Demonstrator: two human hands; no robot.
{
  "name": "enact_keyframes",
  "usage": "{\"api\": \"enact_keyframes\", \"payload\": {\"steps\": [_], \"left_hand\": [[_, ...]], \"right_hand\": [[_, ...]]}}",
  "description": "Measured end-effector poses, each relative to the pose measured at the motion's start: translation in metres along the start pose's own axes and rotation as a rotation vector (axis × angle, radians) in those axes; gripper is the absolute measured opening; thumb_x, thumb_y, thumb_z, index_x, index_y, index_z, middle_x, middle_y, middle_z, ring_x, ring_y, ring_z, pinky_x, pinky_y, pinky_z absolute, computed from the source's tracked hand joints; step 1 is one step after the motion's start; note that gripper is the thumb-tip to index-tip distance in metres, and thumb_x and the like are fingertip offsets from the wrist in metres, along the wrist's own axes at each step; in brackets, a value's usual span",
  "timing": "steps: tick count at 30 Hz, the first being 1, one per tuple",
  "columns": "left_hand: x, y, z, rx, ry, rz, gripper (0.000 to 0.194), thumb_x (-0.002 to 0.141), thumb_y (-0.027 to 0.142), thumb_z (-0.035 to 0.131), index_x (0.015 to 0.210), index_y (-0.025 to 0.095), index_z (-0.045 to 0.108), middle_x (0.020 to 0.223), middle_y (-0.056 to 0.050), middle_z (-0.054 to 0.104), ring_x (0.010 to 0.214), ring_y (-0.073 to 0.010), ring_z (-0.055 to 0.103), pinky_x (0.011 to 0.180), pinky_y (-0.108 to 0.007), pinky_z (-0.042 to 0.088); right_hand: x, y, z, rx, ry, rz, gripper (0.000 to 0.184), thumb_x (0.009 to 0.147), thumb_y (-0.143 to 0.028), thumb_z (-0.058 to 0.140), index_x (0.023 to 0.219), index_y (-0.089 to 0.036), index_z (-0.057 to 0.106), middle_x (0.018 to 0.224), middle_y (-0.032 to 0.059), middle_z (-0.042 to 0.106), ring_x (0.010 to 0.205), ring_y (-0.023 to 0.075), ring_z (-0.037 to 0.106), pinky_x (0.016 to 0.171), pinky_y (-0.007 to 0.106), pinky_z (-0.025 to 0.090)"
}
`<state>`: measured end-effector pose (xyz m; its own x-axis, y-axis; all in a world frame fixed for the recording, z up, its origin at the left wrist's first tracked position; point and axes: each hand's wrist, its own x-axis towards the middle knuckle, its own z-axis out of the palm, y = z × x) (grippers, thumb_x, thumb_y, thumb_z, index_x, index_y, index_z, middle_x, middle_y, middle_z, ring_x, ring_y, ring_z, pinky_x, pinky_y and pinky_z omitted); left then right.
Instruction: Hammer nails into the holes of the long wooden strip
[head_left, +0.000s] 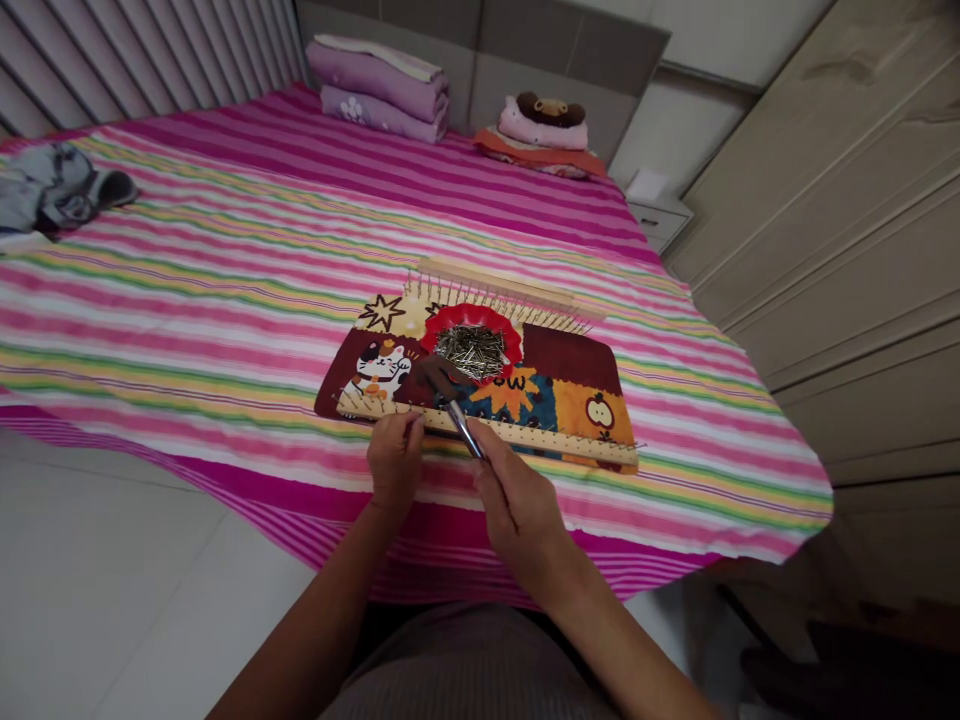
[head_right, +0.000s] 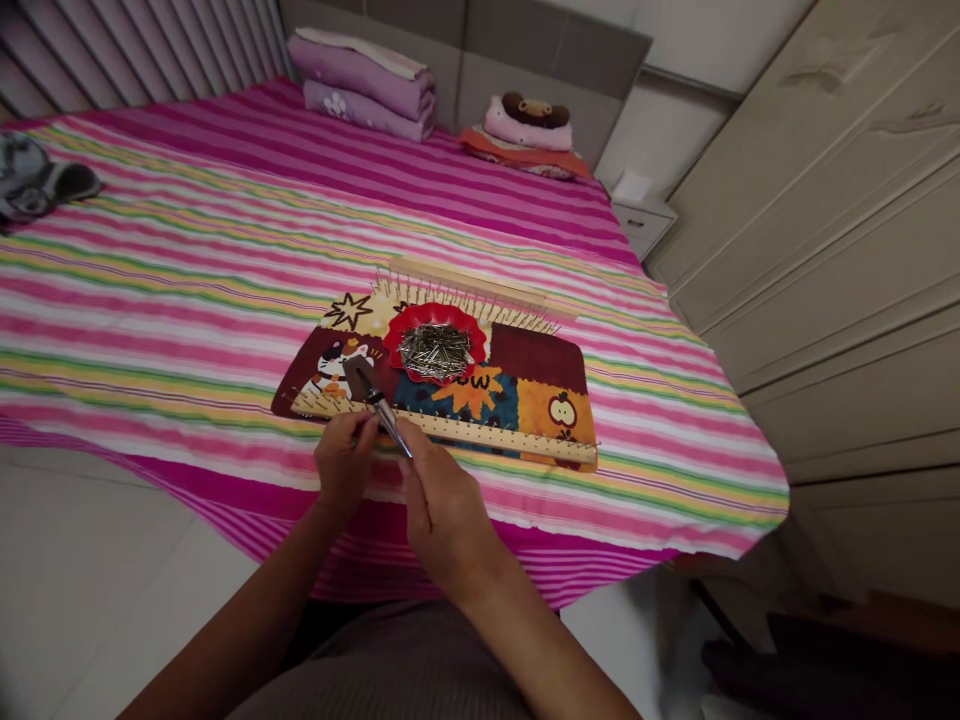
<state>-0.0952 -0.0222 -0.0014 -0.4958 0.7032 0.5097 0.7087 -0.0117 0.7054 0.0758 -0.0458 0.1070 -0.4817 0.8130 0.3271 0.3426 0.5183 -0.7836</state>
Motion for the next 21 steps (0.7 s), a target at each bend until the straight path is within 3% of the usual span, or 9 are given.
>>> {"api": "enact_keyframes", "payload": {"steps": [4, 7, 9, 12, 15, 18, 21], "left_hand": [[0.0, 0.001, 0.0, 0.006, -0.015, -0.048, 0.014, 0.084, 0.027, 0.051, 0.076, 0.021, 0.061, 0.073, -0.003, 0.063, 0.074, -0.0167, 0.058, 0.071, -0.028, 0.045], [0.0, 0.002, -0.001, -0.007, -0.021, -0.07, 0.014, 0.083, 0.027, 0.051, 0.076, 0.021, 0.061, 0.074, -0.003, 0.064, 0.076, -0.0172, 0.059, 0.074, -0.029, 0.045], [0.0, 0.003, -0.001, -0.017, -0.028, -0.087, 0.014, 0.084, 0.03, 0.052, 0.078, 0.021, 0.062, 0.078, -0.004, 0.065, 0.08, -0.0176, 0.06, 0.077, -0.03, 0.046], [0.001, 0.004, -0.001, -0.025, -0.039, -0.104, 0.014, 0.084, 0.031, 0.052, 0.079, 0.022, 0.062, 0.08, -0.004, 0.066, 0.081, -0.0178, 0.06, 0.078, -0.031, 0.046], [0.002, 0.002, 0.0, -0.044, -0.03, -0.091, 0.015, 0.083, 0.032, 0.052, 0.08, 0.021, 0.062, 0.079, -0.004, 0.066, 0.081, -0.0179, 0.06, 0.078, -0.031, 0.046], [0.001, 0.001, -0.003, -0.051, -0.035, -0.077, 0.015, 0.083, 0.033, 0.052, 0.082, 0.021, 0.062, 0.081, -0.004, 0.066, 0.08, -0.0181, 0.06, 0.077, -0.031, 0.047], [0.002, 0.006, -0.012, 0.006, -0.009, -0.049, 0.016, 0.083, 0.032, 0.052, 0.086, 0.021, 0.062, 0.079, -0.004, 0.065, 0.076, -0.0179, 0.059, 0.074, -0.031, 0.047]], "right_hand": [[0.0, 0.007, 0.004, 0.02, -0.116, 0.097, 0.048, 0.092, -0.015, 0.039, 0.139, -0.025, 0.048, 0.131, 0.0046, 0.061, 0.119, 0.019, 0.058, 0.099, 0.037, 0.048], [-0.001, 0.003, 0.0, 0.069, -0.105, 0.145, 0.046, 0.094, -0.019, 0.039, 0.138, -0.025, 0.049, 0.128, 0.0043, 0.063, 0.117, 0.019, 0.059, 0.098, 0.036, 0.048], [-0.003, -0.001, -0.006, 0.088, -0.041, 0.138, 0.045, 0.094, -0.022, 0.04, 0.138, -0.026, 0.049, 0.121, 0.0049, 0.065, 0.111, 0.0196, 0.061, 0.093, 0.036, 0.05], [-0.011, 0.001, -0.014, 0.134, 0.074, 0.232, 0.042, 0.093, -0.029, 0.043, 0.134, -0.026, 0.053, 0.088, 0.0037, 0.068, 0.078, 0.0169, 0.064, 0.07, 0.031, 0.053], [-0.027, 0.014, -0.017, 0.271, 0.187, 0.422, 0.044, 0.093, -0.036, 0.045, 0.134, -0.022, 0.053, 0.061, -0.0034, 0.051, 0.049, 0.0107, 0.047, 0.048, 0.023, 0.042], [-0.048, 0.028, -0.017, 0.427, 0.296, 0.591, 0.051, 0.088, -0.043, 0.053, 0.133, -0.02, 0.053, 0.057, -0.0067, 0.042, 0.043, 0.008, 0.037, 0.041, 0.021, 0.033], [-0.068, 0.033, -0.019, 0.513, 0.427, 0.702, 0.056, 0.082, -0.048, 0.061, 0.131, -0.021, 0.055, 0.059, -0.0068, 0.043, 0.042, 0.0064, 0.035, 0.038, 0.019, 0.029]]}}
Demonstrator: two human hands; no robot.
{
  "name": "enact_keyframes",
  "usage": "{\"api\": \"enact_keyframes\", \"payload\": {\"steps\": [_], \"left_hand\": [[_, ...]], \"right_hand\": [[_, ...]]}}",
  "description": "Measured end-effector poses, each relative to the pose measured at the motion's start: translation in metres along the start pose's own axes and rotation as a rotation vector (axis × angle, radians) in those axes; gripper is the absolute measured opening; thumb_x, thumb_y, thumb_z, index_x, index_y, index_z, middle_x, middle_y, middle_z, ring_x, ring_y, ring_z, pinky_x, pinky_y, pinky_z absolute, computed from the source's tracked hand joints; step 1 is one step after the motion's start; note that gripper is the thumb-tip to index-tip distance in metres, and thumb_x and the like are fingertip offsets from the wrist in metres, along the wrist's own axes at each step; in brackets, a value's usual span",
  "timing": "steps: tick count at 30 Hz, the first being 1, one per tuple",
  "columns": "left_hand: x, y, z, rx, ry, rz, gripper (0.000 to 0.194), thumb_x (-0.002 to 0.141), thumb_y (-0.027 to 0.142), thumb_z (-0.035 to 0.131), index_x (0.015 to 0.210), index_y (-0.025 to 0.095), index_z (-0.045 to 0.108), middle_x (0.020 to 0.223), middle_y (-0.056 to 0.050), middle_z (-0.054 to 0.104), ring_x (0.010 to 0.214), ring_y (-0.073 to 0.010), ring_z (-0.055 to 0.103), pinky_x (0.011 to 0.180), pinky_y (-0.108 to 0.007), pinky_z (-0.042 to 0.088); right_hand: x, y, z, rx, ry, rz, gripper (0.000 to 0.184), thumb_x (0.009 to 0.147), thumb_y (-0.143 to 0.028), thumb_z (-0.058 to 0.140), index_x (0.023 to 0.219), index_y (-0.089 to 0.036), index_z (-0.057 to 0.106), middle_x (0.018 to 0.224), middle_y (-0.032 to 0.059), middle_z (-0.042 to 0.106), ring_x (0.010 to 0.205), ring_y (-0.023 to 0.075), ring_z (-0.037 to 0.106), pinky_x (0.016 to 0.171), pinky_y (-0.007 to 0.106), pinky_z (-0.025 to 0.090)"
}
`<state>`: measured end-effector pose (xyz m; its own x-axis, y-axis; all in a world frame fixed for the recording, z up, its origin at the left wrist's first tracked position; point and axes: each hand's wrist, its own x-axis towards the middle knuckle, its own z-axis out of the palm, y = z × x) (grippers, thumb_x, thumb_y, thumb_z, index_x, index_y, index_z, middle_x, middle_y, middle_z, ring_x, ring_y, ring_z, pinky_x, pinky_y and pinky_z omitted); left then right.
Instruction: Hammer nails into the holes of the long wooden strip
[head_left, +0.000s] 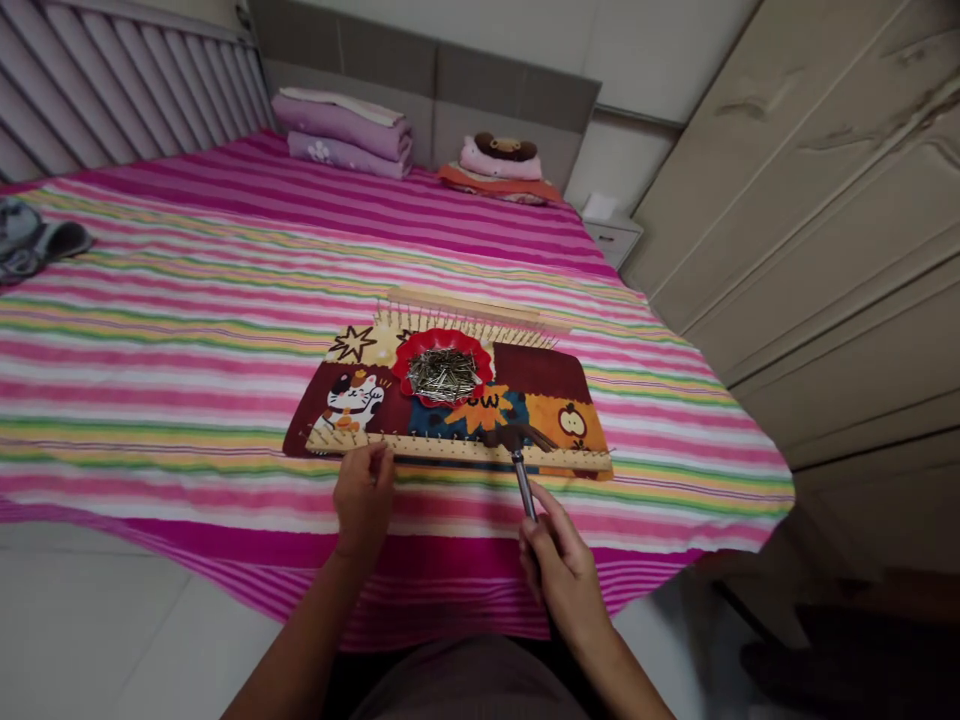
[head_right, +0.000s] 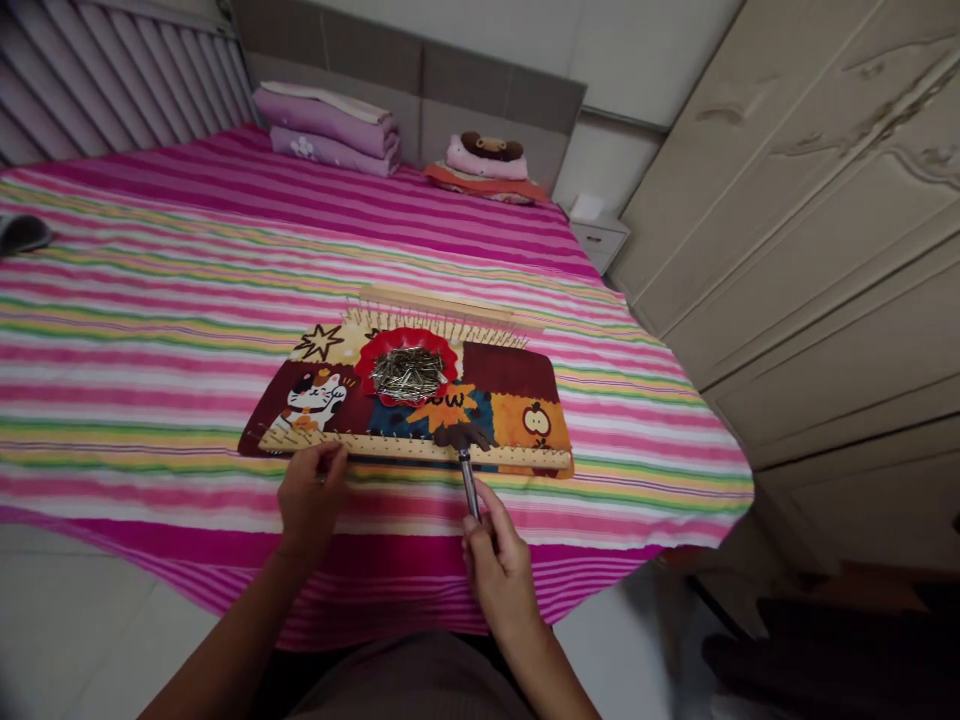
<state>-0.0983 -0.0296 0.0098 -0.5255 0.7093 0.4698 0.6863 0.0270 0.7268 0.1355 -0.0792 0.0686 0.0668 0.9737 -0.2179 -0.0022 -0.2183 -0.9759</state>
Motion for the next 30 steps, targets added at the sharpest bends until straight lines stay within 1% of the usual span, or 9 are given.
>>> {"api": "enact_keyframes", "payload": {"steps": [3, 6, 8, 12, 15, 18, 22, 27, 30], "left_hand": [[0.01, 0.014, -0.011, 0.059, 0.011, 0.11, 0.016, 0.085, 0.032, 0.051, 0.088, 0.02, 0.062, 0.079, -0.005, 0.063, 0.077, -0.0187, 0.058, 0.075, -0.031, 0.046], [0.035, 0.035, -0.009, 0.107, -0.078, 0.238, 0.016, 0.085, 0.031, 0.05, 0.087, 0.021, 0.063, 0.081, -0.006, 0.065, 0.081, -0.0207, 0.059, 0.078, -0.033, 0.046], [0.059, 0.047, 0.004, 0.147, -0.156, 0.274, 0.017, 0.083, 0.027, 0.05, 0.087, 0.022, 0.066, 0.084, -0.006, 0.067, 0.084, -0.0217, 0.059, 0.079, -0.034, 0.046], [0.104, 0.06, 0.048, 0.281, -0.361, 0.354, 0.022, 0.078, 0.019, 0.051, 0.084, 0.022, 0.071, 0.087, -0.009, 0.069, 0.086, -0.0243, 0.061, 0.081, -0.035, 0.047], [0.122, 0.06, 0.078, 0.432, -0.527, 0.354, 0.022, 0.073, 0.015, 0.053, 0.081, 0.021, 0.074, 0.087, -0.011, 0.069, 0.082, -0.0249, 0.062, 0.078, -0.035, 0.048], [0.129, 0.056, 0.095, 0.504, -0.612, 0.337, 0.021, 0.068, 0.012, 0.056, 0.076, 0.02, 0.074, 0.085, -0.012, 0.069, 0.079, -0.0245, 0.063, 0.074, -0.033, 0.049], [0.135, 0.054, 0.099, 0.515, -0.632, 0.341, 0.018, 0.067, 0.012, 0.056, 0.069, 0.021, 0.071, 0.082, -0.012, 0.069, 0.079, -0.0241, 0.063, 0.072, -0.032, 0.048], [0.139, 0.056, 0.094, 0.509, -0.653, 0.308, 0.013, 0.068, 0.016, 0.056, 0.064, 0.022, 0.067, 0.071, -0.01, 0.068, 0.071, -0.0234, 0.063, 0.068, -0.031, 0.047], [0.14, 0.057, 0.09, 0.486, -0.635, 0.299, 0.012, 0.069, 0.016, 0.056, 0.064, 0.021, 0.066, 0.074, -0.01, 0.069, 0.073, -0.023, 0.064, 0.069, -0.03, 0.048]], "right_hand": [[-0.007, 0.002, -0.01, 0.089, 0.106, 0.107, 0.061, 0.078, -0.049, 0.065, 0.132, -0.024, 0.054, 0.059, -0.007, 0.046, 0.041, 0.0055, 0.034, 0.037, 0.017, 0.027], [-0.009, -0.001, -0.017, 0.167, 0.162, 0.186, 0.066, 0.073, -0.05, 0.07, 0.133, -0.027, 0.053, 0.062, -0.0068, 0.049, 0.041, 0.0056, 0.038, 0.036, 0.016, 0.029], [-0.008, -0.003, -0.021, 0.197, 0.181, 0.207, 0.068, 0.07, -0.05, 0.072, 0.132, -0.028, 0.053, 0.064, -0.0066, 0.05, 0.042, 0.0055, 0.041, 0.036, 0.015, 0.03], [-0.009, -0.004, -0.028, 0.222, 0.195, 0.219, 0.068, 0.069, -0.05, 0.073, 0.131, -0.03, 0.054, 0.067, -0.0062, 0.051, 0.044, 0.0052, 0.044, 0.037, 0.014, 0.033], [-0.012, -0.003, -0.032, 0.223, 0.204, 0.225, 0.069, 0.07, -0.05, 0.073, 0.133, -0.03, 0.052, 0.066, -0.0064, 0.05, 0.043, 0.0055, 0.043, 0.036, 0.015, 0.032], [-0.013, 0.001, -0.036, 0.215, 0.213, 0.224, 0.069, 0.07, -0.051, 0.073, 0.132, -0.029, 0.053, 0.063, -0.007, 0.048, 0.042, 0.0057, 0.042, 0.035, 0.015, 0.031], [-0.012, 0.005, -0.039, 0.212, 0.223, 0.22, 0.068, 0.07, -0.052, 0.072, 0.132, -0.028, 0.054, 0.063, -0.0068, 0.048, 0.042, 0.0059, 0.042, 0.035, 0.015, 0.031], [-0.011, 0.003, -0.037, 0.232, 0.218, 0.238, 0.068, 0.069, -0.052, 0.073, 0.131, -0.029, 0.055, 0.063, -0.0062, 0.049, 0.044, 0.0068, 0.045, 0.036, 0.015, 0.032], [-0.012, 0.001, -0.035, 0.239, 0.202, 0.229, 0.065, 0.07, -0.051, 0.073, 0.129, -0.03, 0.057, 0.064, -0.0065, 0.049, 0.044, 0.0067, 0.045, 0.036, 0.015, 0.032]]}}
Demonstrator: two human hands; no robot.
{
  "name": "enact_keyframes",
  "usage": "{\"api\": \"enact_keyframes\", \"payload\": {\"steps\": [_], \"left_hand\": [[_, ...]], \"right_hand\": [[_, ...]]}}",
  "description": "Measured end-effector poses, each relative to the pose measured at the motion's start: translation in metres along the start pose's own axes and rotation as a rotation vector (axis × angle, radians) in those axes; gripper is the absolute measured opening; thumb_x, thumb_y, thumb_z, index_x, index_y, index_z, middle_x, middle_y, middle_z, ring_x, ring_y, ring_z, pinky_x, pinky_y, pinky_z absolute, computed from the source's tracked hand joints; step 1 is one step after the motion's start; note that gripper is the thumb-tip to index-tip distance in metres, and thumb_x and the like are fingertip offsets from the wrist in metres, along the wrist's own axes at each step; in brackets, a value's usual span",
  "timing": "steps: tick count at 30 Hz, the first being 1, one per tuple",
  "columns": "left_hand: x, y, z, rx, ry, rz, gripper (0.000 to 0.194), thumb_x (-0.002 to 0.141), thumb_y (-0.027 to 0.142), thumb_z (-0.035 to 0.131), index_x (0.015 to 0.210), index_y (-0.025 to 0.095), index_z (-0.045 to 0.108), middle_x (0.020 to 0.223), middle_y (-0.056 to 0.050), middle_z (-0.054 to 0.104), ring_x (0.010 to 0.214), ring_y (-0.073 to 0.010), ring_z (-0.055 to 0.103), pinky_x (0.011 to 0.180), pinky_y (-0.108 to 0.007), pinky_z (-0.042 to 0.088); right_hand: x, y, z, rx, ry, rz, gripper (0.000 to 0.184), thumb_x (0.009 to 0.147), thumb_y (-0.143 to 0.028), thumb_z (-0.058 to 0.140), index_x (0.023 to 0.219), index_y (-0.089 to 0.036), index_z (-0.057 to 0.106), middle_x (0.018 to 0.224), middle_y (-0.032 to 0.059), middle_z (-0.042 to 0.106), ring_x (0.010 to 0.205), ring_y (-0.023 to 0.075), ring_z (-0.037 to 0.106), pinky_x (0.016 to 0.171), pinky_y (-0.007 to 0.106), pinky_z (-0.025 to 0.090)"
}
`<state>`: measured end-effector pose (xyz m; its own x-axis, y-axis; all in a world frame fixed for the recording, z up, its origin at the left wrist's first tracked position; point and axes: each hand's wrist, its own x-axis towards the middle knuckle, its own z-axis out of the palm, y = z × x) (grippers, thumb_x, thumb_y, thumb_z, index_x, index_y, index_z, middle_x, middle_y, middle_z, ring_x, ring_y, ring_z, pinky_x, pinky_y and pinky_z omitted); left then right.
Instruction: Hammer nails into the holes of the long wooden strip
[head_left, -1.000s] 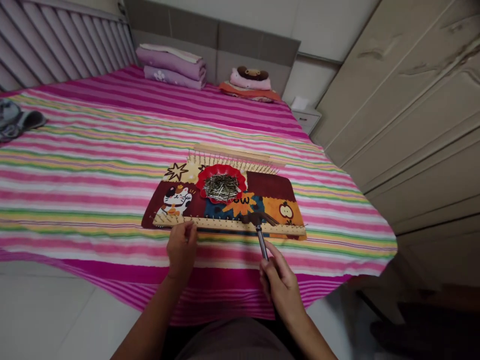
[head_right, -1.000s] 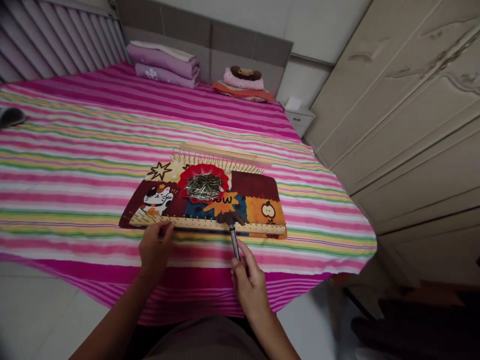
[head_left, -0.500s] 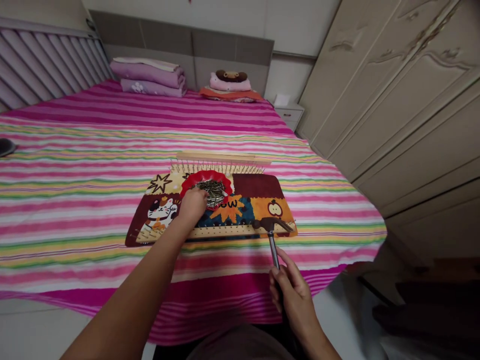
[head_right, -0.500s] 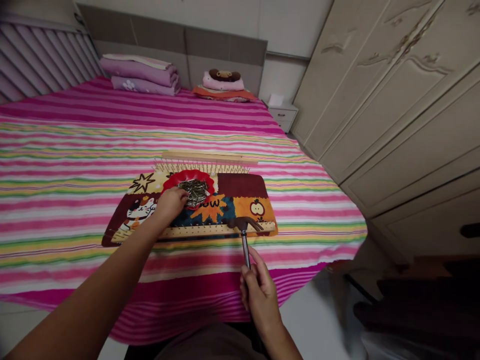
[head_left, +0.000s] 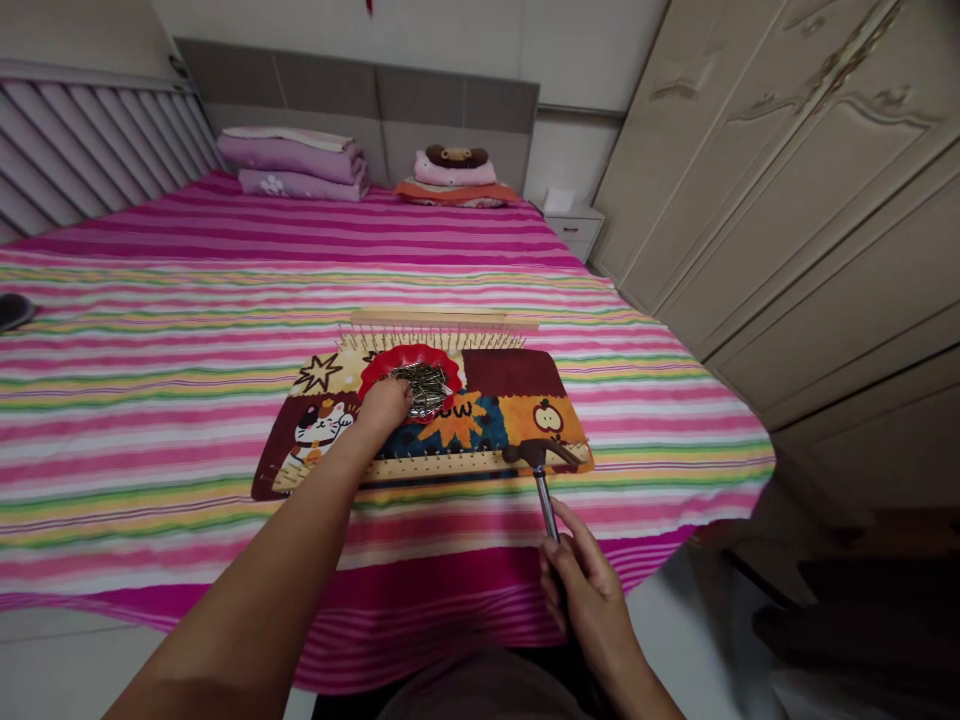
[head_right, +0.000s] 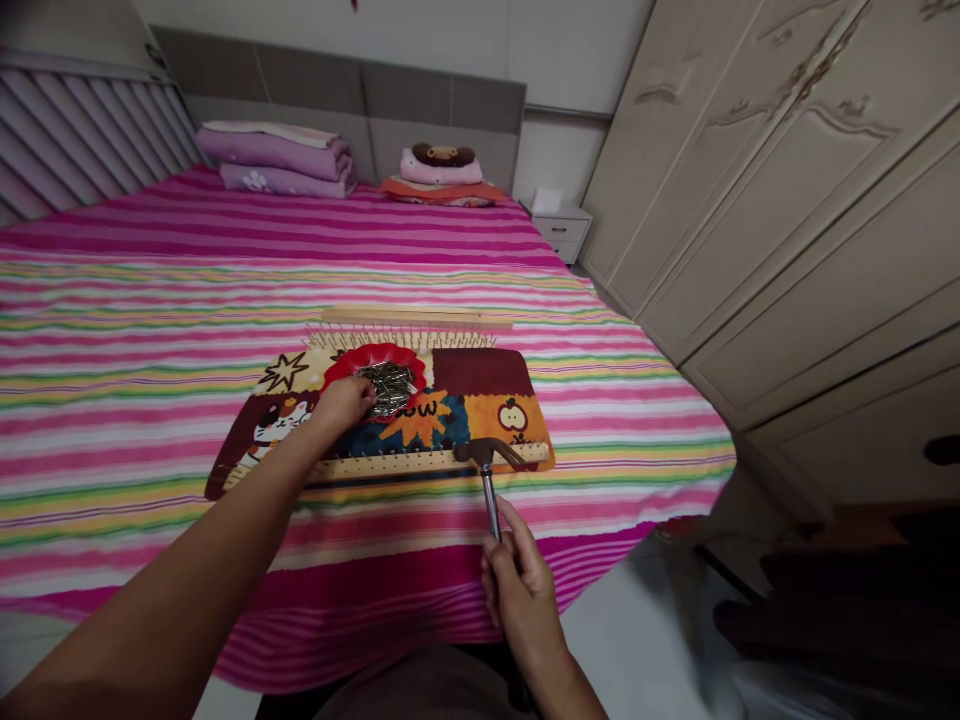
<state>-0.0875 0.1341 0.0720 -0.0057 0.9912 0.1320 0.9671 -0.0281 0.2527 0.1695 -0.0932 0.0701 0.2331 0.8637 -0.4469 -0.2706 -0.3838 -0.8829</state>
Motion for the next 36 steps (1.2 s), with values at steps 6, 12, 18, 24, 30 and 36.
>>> {"api": "enact_keyframes", "payload": {"steps": [6, 12, 18, 24, 30, 36], "left_hand": [[-0.002, -0.001, -0.017, -0.034, 0.051, -0.04, 0.013, 0.065, 0.009, 0.055, 0.064, 0.02, 0.062, 0.072, -0.01, 0.067, 0.07, -0.0233, 0.063, 0.068, -0.032, 0.048], [-0.044, -0.01, -0.046, -0.488, 0.187, -0.224, 0.002, 0.065, 0.023, 0.059, 0.067, 0.022, 0.06, 0.063, 0.0, 0.065, 0.06, -0.0165, 0.06, 0.062, -0.027, 0.049], [-0.131, -0.024, -0.038, -0.827, 0.224, -0.394, 0.016, 0.065, 0.036, 0.062, 0.07, 0.021, 0.063, 0.057, 0.002, 0.063, 0.054, -0.0136, 0.057, 0.055, -0.025, 0.048], [-0.169, -0.019, 0.001, -0.881, 0.393, -0.58, 0.024, 0.064, 0.042, 0.066, 0.075, 0.021, 0.068, 0.071, 0.001, 0.07, 0.068, -0.0153, 0.062, 0.068, -0.028, 0.05], [-0.164, -0.009, 0.028, -0.929, 0.5, -0.608, 0.027, 0.068, 0.044, 0.066, 0.078, 0.02, 0.07, 0.082, -0.001, 0.069, 0.082, -0.0168, 0.062, 0.081, -0.031, 0.048], [-0.164, -0.005, 0.036, -0.819, 0.621, -0.498, 0.022, 0.074, 0.043, 0.063, 0.077, 0.021, 0.069, 0.08, 0.0, 0.066, 0.083, -0.0159, 0.061, 0.081, -0.03, 0.048]], "right_hand": [[-0.005, 0.003, 0.004, -0.011, -0.047, 0.012, 0.063, 0.07, -0.051, 0.073, 0.128, -0.032, 0.057, 0.062, -0.0079, 0.047, 0.042, 0.0051, 0.042, 0.038, 0.016, 0.035], [-0.01, 0.003, 0.004, -0.038, -0.041, -0.014, 0.068, 0.07, -0.05, 0.072, 0.133, -0.03, 0.053, 0.063, -0.0075, 0.048, 0.042, 0.0056, 0.043, 0.037, 0.015, 0.033], [-0.013, 0.0, 0.008, -0.075, -0.074, -0.01, 0.068, 0.072, -0.05, 0.07, 0.134, -0.029, 0.051, 0.063, -0.0076, 0.048, 0.042, 0.0055, 0.041, 0.035, 0.015, 0.031], [-0.013, 0.003, 0.01, -0.108, -0.116, -0.03, 0.066, 0.073, -0.051, 0.069, 0.133, -0.028, 0.052, 0.061, -0.0084, 0.043, 0.04, 0.0053, 0.038, 0.034, 0.016, 0.03], [-0.013, 0.007, 0.009, -0.123, -0.11, -0.035, 0.064, 0.074, -0.049, 0.069, 0.133, -0.03, 0.053, 0.061, -0.0088, 0.038, 0.042, 0.0053, 0.037, 0.036, 0.016, 0.03], [-0.012, 0.008, 0.009, -0.114, -0.134, -0.037, 0.064, 0.074, -0.048, 0.069, 0.132, -0.028, 0.053, 0.06, -0.0094, 0.034, 0.041, 0.0051, 0.036, 0.036, 0.016, 0.028]]}}
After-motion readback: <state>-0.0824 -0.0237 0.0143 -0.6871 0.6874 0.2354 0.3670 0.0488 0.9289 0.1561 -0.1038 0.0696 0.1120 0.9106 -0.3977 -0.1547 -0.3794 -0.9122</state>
